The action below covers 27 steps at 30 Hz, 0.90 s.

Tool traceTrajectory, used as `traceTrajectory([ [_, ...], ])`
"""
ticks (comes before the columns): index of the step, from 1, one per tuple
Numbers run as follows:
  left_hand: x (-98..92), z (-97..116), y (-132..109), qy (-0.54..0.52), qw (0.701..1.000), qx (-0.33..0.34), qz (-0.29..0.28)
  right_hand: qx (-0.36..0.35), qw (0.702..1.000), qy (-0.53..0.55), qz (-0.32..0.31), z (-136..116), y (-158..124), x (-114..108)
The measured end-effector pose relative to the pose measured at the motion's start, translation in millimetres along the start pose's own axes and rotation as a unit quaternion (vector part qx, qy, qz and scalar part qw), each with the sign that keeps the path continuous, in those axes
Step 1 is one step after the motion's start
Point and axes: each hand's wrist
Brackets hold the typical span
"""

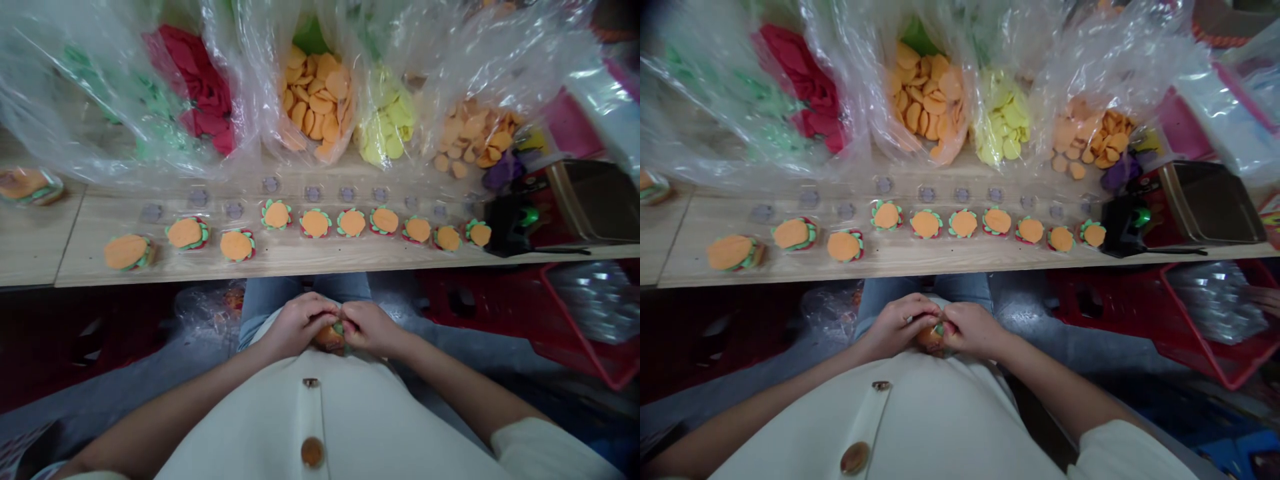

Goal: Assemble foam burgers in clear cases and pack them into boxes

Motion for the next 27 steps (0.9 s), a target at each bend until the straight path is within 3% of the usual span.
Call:
traceTrajectory([
  [7, 1.6, 5, 3, -0.026, 0.999, -0.002, 0.023, 0.037, 0.999, -0.004, 0.020, -6, -6, -9],
  [18, -3.1, 8, 1, 0.016, 0.999, 0.004, -0.029, 0.066, 0.998, 0.011, 0.018, -12, -5, 7],
  [22, -2.9, 2, 6, -0.028, 0.999, -0.018, -0.032, 0.074, 0.996, 0.037, 0.024, -9, -4, 8],
  [27, -2.1, 1, 9, -0.145, 0.987, -0.074, -0.015, 0.057, 0.995, 0.065, 0.055, -4, -8, -6],
])
Point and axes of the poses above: each hand's wrist, its own y-axis towards the middle knuckle, its own x-axis out of the palm, z = x × y, and after that the axes turned 6 degrees about -y, right-handed
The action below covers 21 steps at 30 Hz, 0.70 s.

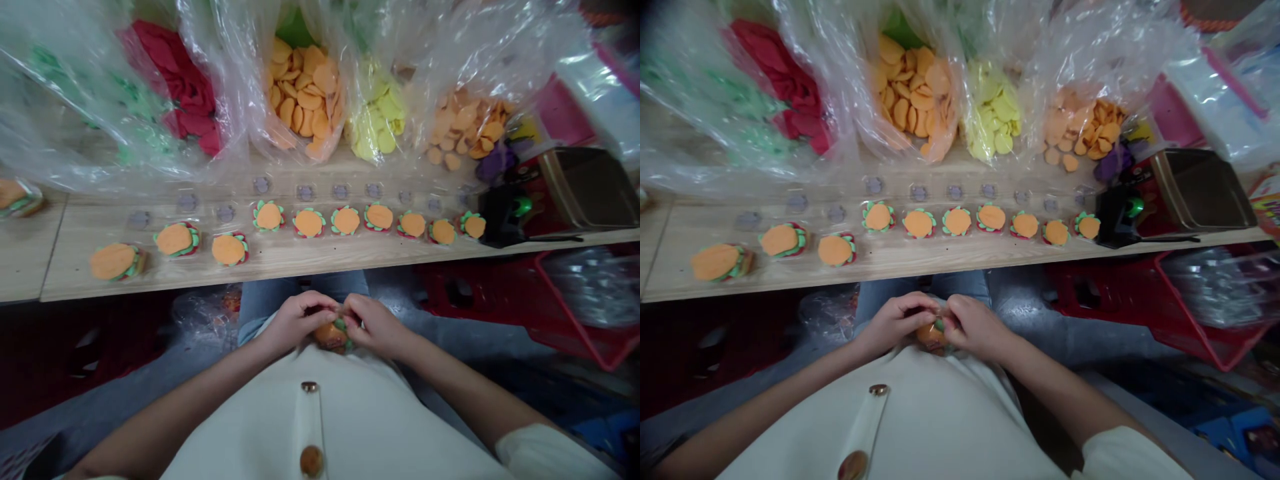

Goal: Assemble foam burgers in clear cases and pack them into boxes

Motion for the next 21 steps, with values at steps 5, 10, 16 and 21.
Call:
traceTrajectory([
  [5, 5.2, 4, -3, -0.003, 1.000, 0.017, 0.019, -0.016, 0.998, -0.058, -0.005, -3, -4, -7],
  [10, 8.1, 7, -7, 0.074, 0.994, 0.074, 0.022, -0.007, 0.997, -0.074, -0.018, -10, -5, -1],
  [16, 8.4, 9, -7, 0.093, 0.994, 0.053, 0.016, 0.015, 0.998, -0.060, -0.006, -12, -4, 8],
  [21, 5.2, 5, 2, -0.006, 0.999, -0.023, 0.030, 0.032, 0.998, 0.042, 0.023, -4, 1, 5],
])
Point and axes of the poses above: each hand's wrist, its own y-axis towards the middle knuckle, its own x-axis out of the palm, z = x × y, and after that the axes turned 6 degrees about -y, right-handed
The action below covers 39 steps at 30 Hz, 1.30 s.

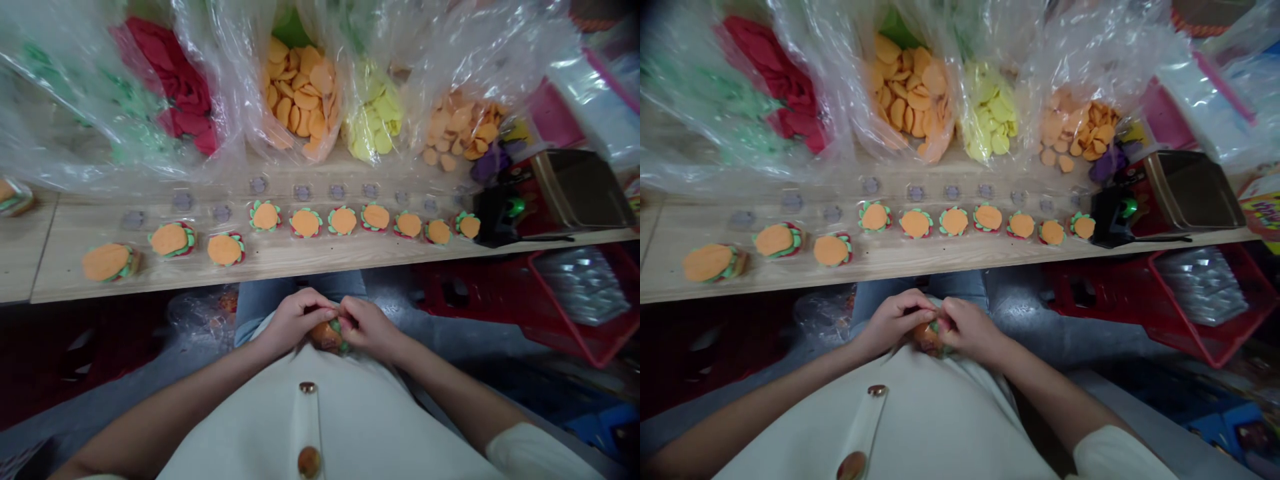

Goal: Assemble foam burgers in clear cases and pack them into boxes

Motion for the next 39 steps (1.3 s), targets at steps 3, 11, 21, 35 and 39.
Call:
traceTrajectory([
  [3, -3.6, -1, 5, -0.119, 0.991, -0.066, -0.004, 0.018, 0.998, 0.066, 0.006, 8, -1, -7],
  [11, -12.6, 5, 8, -0.299, 0.944, -0.139, -0.005, 0.069, 0.983, 0.166, 0.027, 22, -13, 7],
  [21, -32.7, 15, 11, -0.431, 0.885, -0.042, 0.171, 0.023, 0.936, 0.339, 0.086, 13, 43, -10],
  [35, -58.6, 1, -38, -0.019, 0.998, 0.042, 0.039, -0.100, 0.991, 0.084, 0.013, -21, 34, 15],
  [39, -57.2, 10, -32, 0.077, 0.994, 0.081, 0.017, -0.142, 0.989, -0.020, 0.017, -27, 29, 11],
])
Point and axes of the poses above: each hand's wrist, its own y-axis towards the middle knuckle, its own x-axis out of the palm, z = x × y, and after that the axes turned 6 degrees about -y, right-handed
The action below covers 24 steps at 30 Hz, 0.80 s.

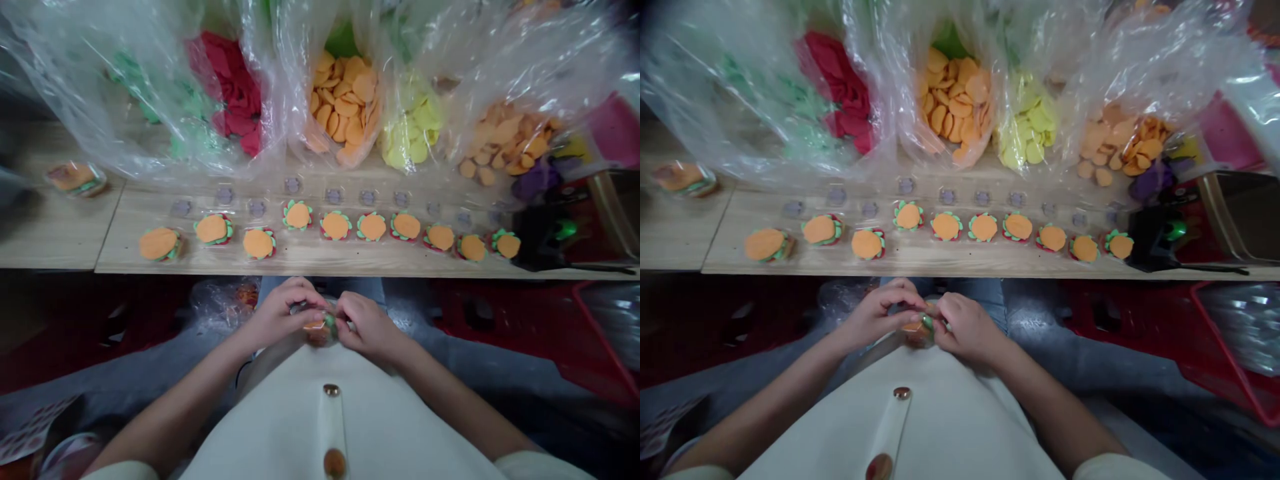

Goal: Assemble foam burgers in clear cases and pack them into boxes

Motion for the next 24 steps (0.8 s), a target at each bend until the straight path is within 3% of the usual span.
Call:
traceTrajectory([
  [8, 14.9, 3, -6, 0.035, 0.999, 0.020, -0.003, -0.003, 0.995, -0.098, -0.015, 0, -12, 8],
  [14, 19.4, 2, -6, 0.103, 0.993, 0.060, -0.011, -0.025, 0.989, -0.141, 0.025, 4, -18, 22],
  [19, 19.3, 4, -6, 0.123, 0.990, 0.058, -0.026, -0.033, 0.988, -0.135, 0.071, 5, -19, 32],
  [24, 19.7, 1, -2, 0.139, 0.989, 0.025, -0.050, 0.010, 0.993, -0.103, 0.059, 4, -18, 39],
])
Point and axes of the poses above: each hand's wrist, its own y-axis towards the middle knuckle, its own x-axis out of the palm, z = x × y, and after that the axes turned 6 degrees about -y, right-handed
